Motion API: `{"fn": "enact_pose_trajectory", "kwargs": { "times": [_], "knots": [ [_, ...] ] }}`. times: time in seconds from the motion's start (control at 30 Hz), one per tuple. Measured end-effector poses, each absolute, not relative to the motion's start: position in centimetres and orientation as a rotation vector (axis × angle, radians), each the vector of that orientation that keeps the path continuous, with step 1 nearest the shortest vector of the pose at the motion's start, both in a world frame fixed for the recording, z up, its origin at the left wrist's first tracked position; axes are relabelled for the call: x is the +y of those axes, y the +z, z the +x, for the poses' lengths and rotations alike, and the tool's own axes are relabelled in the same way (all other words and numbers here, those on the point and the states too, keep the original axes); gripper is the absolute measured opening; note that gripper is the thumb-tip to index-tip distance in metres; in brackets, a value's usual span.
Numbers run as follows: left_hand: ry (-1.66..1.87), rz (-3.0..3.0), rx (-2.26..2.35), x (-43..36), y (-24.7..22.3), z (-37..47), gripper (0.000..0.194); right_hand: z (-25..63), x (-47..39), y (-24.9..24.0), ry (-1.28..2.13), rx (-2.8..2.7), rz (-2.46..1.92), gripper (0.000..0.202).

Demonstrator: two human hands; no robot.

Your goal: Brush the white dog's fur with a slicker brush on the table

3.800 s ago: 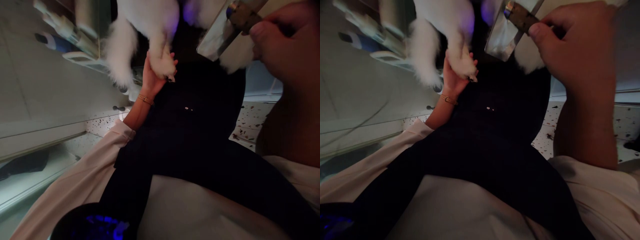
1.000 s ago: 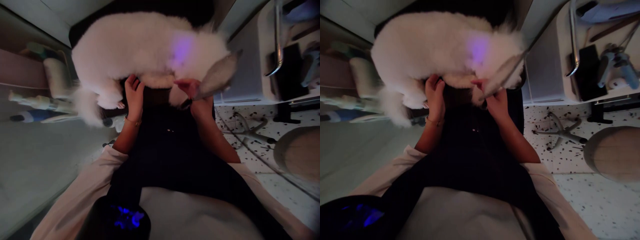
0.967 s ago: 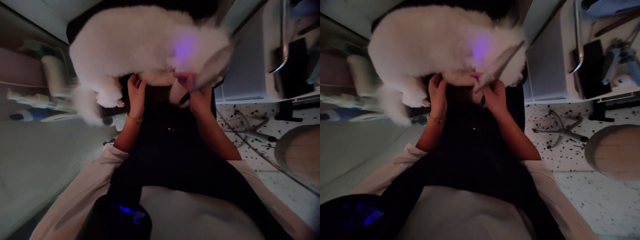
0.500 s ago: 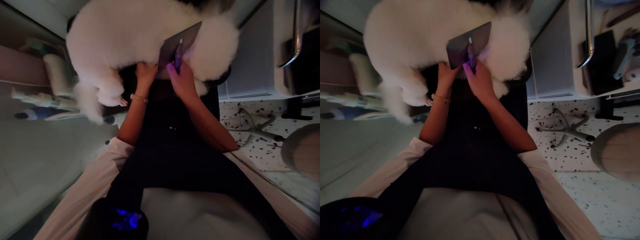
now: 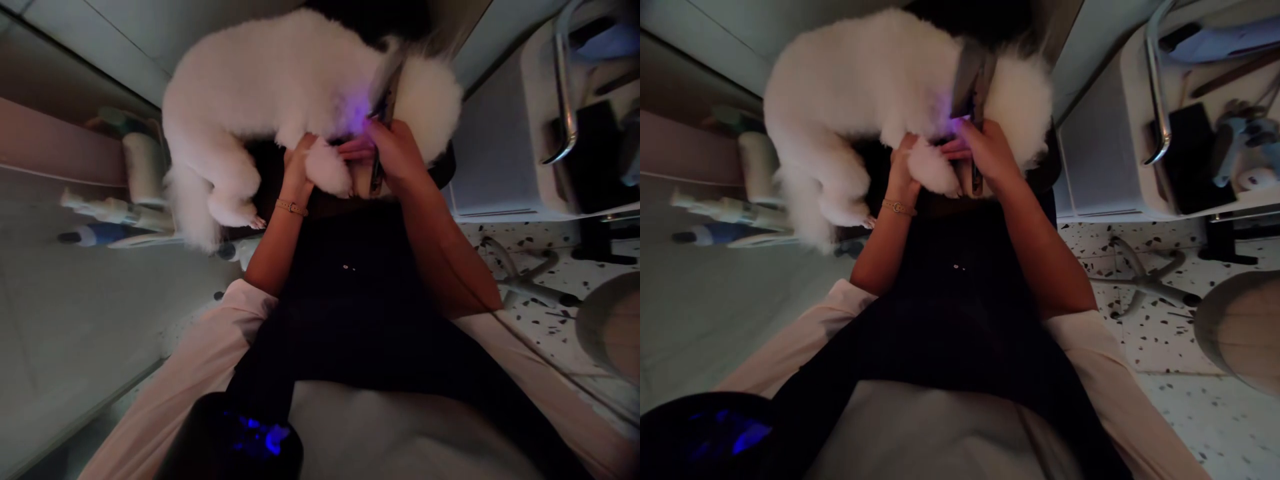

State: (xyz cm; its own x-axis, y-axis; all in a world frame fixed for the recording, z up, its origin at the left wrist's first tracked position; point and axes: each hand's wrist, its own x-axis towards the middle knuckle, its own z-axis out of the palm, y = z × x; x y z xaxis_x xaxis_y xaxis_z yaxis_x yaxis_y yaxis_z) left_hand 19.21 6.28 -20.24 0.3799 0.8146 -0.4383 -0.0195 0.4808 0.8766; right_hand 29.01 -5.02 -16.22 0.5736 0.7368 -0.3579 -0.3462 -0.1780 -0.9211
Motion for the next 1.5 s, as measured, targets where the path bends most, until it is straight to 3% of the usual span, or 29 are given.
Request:
{"fn": "enact_pose_trajectory", "kwargs": {
  "times": [0.13, 0.3, 0.5, 0.7, 0.9, 1.5],
  "knots": [
    [0.553, 0.899, 0.989, 6.0, -19.8, 18.2, 0.039, 30.0, -6.2, -15.5, 0.987, -0.243, -1.39, 0.047],
    [0.473, 0.811, 0.936, 5.3, -18.5, 16.5, 0.048, 30.3, -6.6, -16.9, 0.919, -0.263, -1.358, 0.025],
    [0.397, 0.725, 0.865, 4.1, -16.3, 14.0, 0.064, 28.2, -6.7, -17.9, 0.878, -0.471, -1.347, 0.026],
    [0.328, 0.722, 0.947, 3.3, -16.2, 12.2, 0.07, 27.1, -7.9, -16.3, 0.888, -0.536, -1.351, 0.045],
    [0.252, 0.71, 0.999, 3.3, -16.7, 11.0, 0.079, 25.1, -8.7, -14.8, 0.93, -0.451, -1.272, 0.029],
    [0.384, 0.667, 0.785, 4.1, -19.2, 12.0, 0.063, 22.9, -10.2, -14.3, 0.945, -0.431, -1.259, 0.046]
  ]
}}
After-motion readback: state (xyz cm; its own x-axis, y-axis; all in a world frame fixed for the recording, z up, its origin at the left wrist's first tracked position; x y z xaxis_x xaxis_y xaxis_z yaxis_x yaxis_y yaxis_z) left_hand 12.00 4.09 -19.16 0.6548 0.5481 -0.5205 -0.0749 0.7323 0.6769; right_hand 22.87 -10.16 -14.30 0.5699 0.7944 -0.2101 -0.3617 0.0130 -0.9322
